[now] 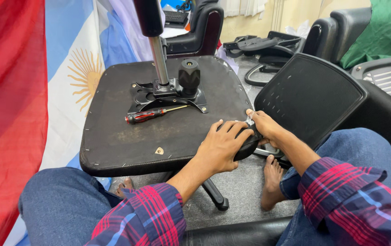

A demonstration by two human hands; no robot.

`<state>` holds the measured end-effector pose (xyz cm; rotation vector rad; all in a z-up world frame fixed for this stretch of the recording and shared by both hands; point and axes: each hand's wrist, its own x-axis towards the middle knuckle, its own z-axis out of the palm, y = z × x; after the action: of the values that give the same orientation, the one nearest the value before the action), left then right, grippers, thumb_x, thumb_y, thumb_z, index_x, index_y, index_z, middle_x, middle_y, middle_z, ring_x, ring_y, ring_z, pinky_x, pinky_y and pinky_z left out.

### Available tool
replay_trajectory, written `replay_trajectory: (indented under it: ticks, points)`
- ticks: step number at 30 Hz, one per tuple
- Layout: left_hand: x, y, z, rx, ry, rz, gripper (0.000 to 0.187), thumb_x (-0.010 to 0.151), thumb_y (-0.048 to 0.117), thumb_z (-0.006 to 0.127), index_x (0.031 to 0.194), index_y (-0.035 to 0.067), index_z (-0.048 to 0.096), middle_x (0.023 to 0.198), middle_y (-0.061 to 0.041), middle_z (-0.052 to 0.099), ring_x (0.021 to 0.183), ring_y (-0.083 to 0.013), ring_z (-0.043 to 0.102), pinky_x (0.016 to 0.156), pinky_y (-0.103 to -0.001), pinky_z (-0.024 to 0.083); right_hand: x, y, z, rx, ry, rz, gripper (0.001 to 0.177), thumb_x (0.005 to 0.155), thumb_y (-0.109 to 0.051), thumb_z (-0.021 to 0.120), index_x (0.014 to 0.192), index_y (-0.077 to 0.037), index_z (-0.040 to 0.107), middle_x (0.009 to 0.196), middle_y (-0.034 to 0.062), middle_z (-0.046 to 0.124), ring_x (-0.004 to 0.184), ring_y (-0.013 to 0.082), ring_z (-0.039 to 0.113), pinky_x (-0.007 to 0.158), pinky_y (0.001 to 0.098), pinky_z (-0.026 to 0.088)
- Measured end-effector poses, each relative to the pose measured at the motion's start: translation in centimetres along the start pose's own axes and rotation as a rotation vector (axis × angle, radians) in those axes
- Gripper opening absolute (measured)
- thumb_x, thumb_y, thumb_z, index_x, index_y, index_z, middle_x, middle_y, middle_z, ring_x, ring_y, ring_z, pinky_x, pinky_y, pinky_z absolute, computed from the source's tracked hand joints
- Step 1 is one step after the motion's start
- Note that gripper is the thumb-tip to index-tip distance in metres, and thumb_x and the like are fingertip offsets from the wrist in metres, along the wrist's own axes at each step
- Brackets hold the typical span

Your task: The person uses a screwdriver to tighten screws on the underside of an office chair seat, then attaches the chair back frame to the seat using screws and a screwdriver.

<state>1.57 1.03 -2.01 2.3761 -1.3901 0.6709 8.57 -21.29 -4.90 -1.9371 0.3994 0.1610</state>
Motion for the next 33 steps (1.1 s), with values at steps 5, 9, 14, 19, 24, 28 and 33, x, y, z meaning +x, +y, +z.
replay_trajectory:
  ticks: [5, 9, 14, 19, 24, 28, 33]
  points:
    - [1.0, -0.5, -1.1, -0.049, -0.002, 0.009, 0.084, 0.054, 0.023, 0.089, 0.130, 0.013, 0.056, 0.134, -0.011, 0.055, 0.129, -0.0331, 0.053, 0.111, -0.058, 0.039, -1.5, -1.0, 0.1, 0.083, -0.011, 0.054, 0.069, 0.100, -0.069, 0.043, 0.123, -0.006, 0.060, 0.095, 0.0079, 0.062, 0.076, 0.0193, 0.063, 0.068, 0.0442, 0.058]
    - [0.7, -0.5, -1.0, -0.087, 0.010, 0.012, 0.079, 0.055, 0.022, 0.088, 0.128, 0.014, 0.058, 0.131, -0.008, 0.058, 0.127, -0.0316, 0.055, 0.111, -0.059, 0.040, -4.5, -0.1, 0.3, 0.523, -0.267, 0.163, 0.065, 0.097, -0.066, 0.046, 0.114, -0.006, 0.065, 0.095, 0.0108, 0.072, 0.079, 0.0216, 0.073, 0.069, 0.0395, 0.064]
    - [0.8, -1.2, -0.5, -0.113, 0.040, 0.022, 0.075, 0.056, 0.022, 0.088, 0.126, 0.015, 0.060, 0.130, -0.006, 0.059, 0.128, -0.0295, 0.057, 0.110, -0.060, 0.040, -4.9, -0.1, 1.1, 0.643, -0.304, 0.102, 0.059, 0.094, -0.061, 0.042, 0.111, -0.010, 0.067, 0.098, 0.0133, 0.075, 0.083, 0.0248, 0.076, 0.068, 0.0465, 0.066]
    - [2.5, -2.4, -0.3, -0.115, 0.002, -0.019, 0.074, 0.058, 0.025, 0.088, 0.126, 0.016, 0.061, 0.127, -0.005, 0.060, 0.127, -0.0278, 0.057, 0.110, -0.060, 0.041, -1.6, -0.1, 1.7, 0.665, -0.226, 0.018, 0.055, 0.099, -0.062, 0.046, 0.113, -0.012, 0.066, 0.095, 0.0110, 0.072, 0.078, 0.0233, 0.073, 0.065, 0.0450, 0.064]
    - [3.0, -4.3, -0.7, -0.133, 0.021, 0.014, 0.074, 0.057, 0.025, 0.088, 0.125, 0.015, 0.062, 0.126, -0.005, 0.061, 0.123, -0.0292, 0.060, 0.107, -0.060, 0.042, -0.1, -0.8, 2.3, 0.639, -0.177, 0.018, 0.056, 0.097, -0.062, 0.044, 0.113, -0.013, 0.065, 0.099, 0.0122, 0.073, 0.083, 0.0246, 0.075, 0.068, 0.0479, 0.065]
    - [2.7, -5.3, -1.2, -0.128, 0.040, 0.048, 0.072, 0.058, 0.026, 0.087, 0.125, 0.016, 0.062, 0.125, -0.005, 0.062, 0.118, -0.0301, 0.062, 0.105, -0.054, 0.046, -0.9, -1.9, 2.8, 0.615, -0.181, 0.040, 0.060, 0.096, -0.064, 0.042, 0.120, -0.014, 0.064, 0.108, 0.0118, 0.072, 0.094, 0.0242, 0.074, 0.077, 0.0485, 0.064]
    - [2.0, -5.1, -2.4, -0.094, 0.060, 0.073, 0.073, 0.056, 0.027, 0.086, 0.124, 0.015, 0.062, 0.124, -0.007, 0.061, 0.119, -0.0308, 0.060, 0.098, -0.048, 0.047, -3.0, -2.2, 2.8, 0.523, -0.218, 0.024, 0.069, 0.094, -0.067, 0.041, 0.128, -0.010, 0.063, 0.112, 0.0144, 0.071, 0.102, 0.0254, 0.072, 0.085, 0.0499, 0.062]
